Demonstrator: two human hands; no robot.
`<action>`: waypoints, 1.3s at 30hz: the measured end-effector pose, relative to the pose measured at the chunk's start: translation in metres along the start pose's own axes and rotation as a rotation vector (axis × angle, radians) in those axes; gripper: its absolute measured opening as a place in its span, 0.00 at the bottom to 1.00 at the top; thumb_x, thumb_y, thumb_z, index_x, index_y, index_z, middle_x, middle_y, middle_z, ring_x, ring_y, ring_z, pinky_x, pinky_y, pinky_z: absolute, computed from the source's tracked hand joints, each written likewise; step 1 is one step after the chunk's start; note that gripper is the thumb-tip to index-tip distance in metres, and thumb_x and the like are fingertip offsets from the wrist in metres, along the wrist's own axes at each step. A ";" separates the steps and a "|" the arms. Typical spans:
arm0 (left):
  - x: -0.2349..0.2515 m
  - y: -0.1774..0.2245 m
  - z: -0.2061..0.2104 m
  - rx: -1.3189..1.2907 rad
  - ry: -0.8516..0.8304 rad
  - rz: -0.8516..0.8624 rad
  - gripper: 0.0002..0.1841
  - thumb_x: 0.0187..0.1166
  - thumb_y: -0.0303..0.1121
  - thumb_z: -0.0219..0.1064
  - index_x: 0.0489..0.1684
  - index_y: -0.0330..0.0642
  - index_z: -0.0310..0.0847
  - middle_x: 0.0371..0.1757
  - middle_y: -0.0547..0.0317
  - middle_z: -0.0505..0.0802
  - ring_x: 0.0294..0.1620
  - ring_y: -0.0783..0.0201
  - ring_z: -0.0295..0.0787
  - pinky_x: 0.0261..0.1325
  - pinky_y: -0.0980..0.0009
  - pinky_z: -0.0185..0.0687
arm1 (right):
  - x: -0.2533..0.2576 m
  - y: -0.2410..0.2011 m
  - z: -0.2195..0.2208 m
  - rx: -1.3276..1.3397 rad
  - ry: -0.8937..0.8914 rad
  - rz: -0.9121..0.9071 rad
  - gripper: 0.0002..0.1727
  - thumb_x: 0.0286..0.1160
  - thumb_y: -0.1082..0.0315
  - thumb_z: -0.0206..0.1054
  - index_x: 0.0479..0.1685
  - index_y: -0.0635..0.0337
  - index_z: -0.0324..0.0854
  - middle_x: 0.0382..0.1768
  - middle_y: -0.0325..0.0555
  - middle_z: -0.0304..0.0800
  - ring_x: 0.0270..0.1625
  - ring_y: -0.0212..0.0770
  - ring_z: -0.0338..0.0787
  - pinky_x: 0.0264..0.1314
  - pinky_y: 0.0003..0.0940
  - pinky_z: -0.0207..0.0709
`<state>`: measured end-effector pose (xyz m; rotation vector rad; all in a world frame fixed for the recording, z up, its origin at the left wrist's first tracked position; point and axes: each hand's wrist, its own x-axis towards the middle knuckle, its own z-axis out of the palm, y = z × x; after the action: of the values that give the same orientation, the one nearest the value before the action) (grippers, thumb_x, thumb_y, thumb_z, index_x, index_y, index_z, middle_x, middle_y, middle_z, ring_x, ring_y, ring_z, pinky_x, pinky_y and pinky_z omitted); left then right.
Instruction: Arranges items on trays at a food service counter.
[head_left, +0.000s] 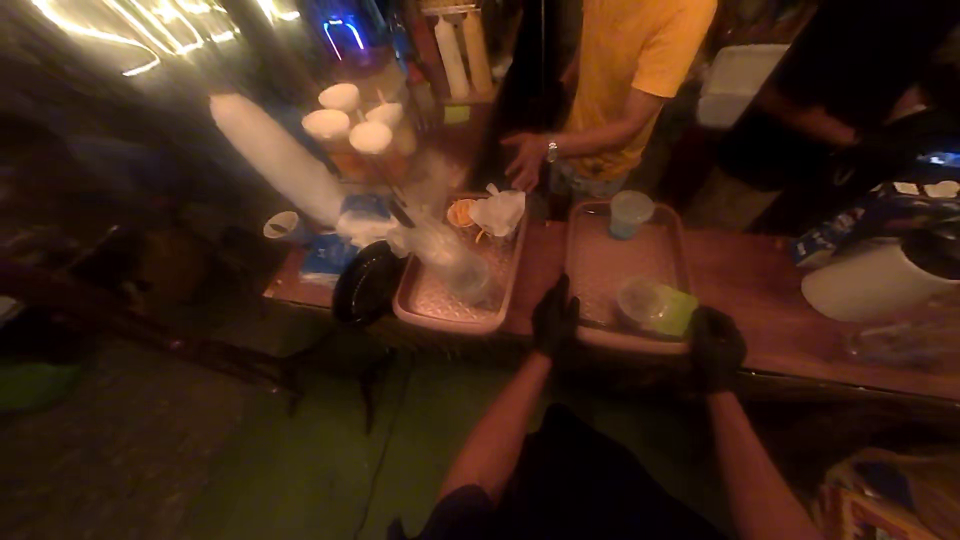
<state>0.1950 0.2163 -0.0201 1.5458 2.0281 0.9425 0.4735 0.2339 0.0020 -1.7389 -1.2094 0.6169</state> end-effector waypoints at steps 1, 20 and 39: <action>0.000 -0.001 0.000 -0.004 -0.002 0.002 0.29 0.86 0.49 0.59 0.87 0.55 0.70 0.76 0.56 0.86 0.72 0.60 0.86 0.74 0.54 0.81 | 0.000 0.000 0.000 0.003 0.002 0.002 0.18 0.82 0.58 0.69 0.59 0.61 0.89 0.49 0.54 0.94 0.50 0.43 0.92 0.60 0.43 0.85; -0.003 -0.002 0.003 -0.047 0.053 0.038 0.29 0.85 0.47 0.62 0.86 0.54 0.71 0.74 0.57 0.88 0.70 0.61 0.87 0.73 0.55 0.82 | 0.006 0.017 0.000 -0.015 -0.019 0.000 0.19 0.82 0.56 0.69 0.61 0.58 0.89 0.52 0.52 0.94 0.53 0.41 0.92 0.63 0.44 0.84; -0.002 0.013 -0.007 -0.005 -0.032 -0.055 0.31 0.85 0.47 0.60 0.90 0.59 0.65 0.77 0.57 0.85 0.73 0.59 0.85 0.74 0.51 0.80 | 0.005 0.007 -0.006 -0.011 -0.054 0.088 0.19 0.82 0.55 0.70 0.63 0.56 0.88 0.55 0.53 0.93 0.57 0.47 0.91 0.66 0.52 0.82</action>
<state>0.1991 0.2146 -0.0063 1.4855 2.0338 0.8962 0.4832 0.2354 -0.0008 -1.8025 -1.1804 0.7140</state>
